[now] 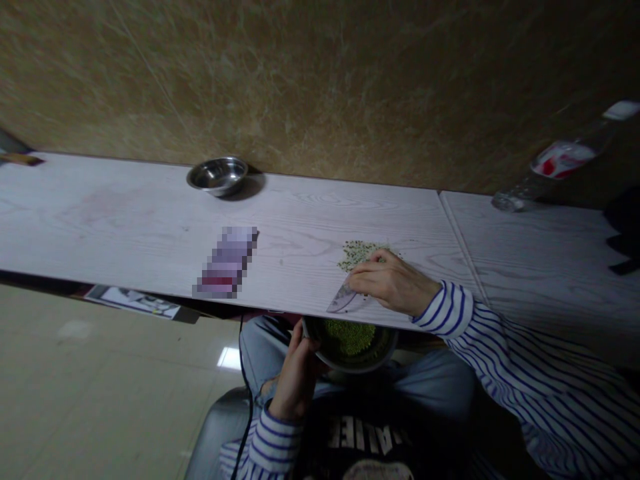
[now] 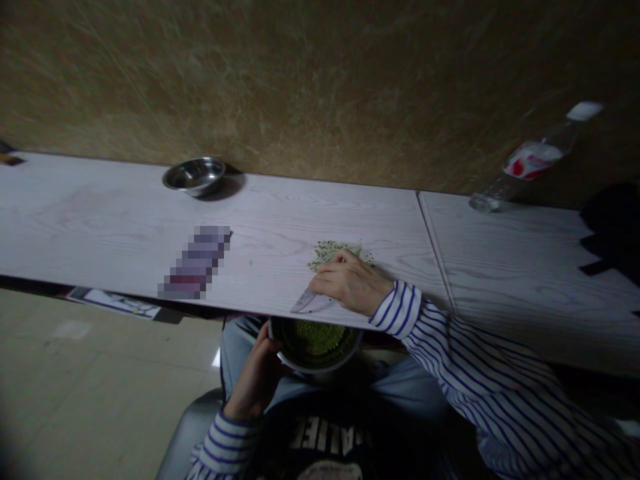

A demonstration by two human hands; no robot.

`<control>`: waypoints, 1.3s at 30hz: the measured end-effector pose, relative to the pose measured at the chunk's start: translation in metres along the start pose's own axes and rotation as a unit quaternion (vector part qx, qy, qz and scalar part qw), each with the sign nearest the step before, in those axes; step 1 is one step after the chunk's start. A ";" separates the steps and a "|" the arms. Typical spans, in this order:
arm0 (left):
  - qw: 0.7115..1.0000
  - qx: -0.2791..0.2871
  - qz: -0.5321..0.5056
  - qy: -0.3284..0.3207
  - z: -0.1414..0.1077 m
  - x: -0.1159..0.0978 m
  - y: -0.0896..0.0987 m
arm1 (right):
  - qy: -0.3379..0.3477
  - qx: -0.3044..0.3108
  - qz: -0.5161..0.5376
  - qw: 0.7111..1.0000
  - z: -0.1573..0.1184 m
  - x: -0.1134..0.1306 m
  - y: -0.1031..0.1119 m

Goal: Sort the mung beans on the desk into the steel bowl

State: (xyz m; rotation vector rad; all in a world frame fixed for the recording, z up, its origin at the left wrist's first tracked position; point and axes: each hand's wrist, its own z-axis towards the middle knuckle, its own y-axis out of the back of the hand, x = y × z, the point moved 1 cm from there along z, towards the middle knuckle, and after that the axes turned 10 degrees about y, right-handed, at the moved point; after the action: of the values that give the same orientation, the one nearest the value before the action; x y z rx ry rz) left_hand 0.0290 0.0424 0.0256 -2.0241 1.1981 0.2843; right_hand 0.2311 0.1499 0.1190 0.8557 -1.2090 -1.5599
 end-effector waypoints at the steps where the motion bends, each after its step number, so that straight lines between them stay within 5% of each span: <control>1: 1.000 0.000 0.002 0.000 0.000 0.000 -0.001 | 0.001 -0.010 -0.004 1.000 -0.002 0.000 0.003; 7: 1.000 0.005 0.015 -0.001 0.001 0.001 0.000 | -0.089 -0.090 -0.067 0.990 -0.020 0.018 0.017; 12: 1.000 0.007 0.016 -0.004 0.002 0.001 -0.001 | -0.176 -0.121 -0.086 0.973 -0.027 0.045 0.006; 28: 1.000 0.010 -0.001 -0.004 0.001 0.000 0.001 | -0.165 -0.106 -0.065 0.978 -0.006 0.067 -0.006; 39: 1.000 0.016 0.002 0.003 0.002 0.000 0.002 | -0.211 -0.152 -0.043 0.965 -0.039 0.072 -0.006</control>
State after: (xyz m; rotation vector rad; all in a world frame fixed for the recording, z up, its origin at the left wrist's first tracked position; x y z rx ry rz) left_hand 0.0283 0.0435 0.0229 -1.9972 1.2031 0.2603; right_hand 0.2435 0.0704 0.1050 0.3872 -1.1885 -2.0044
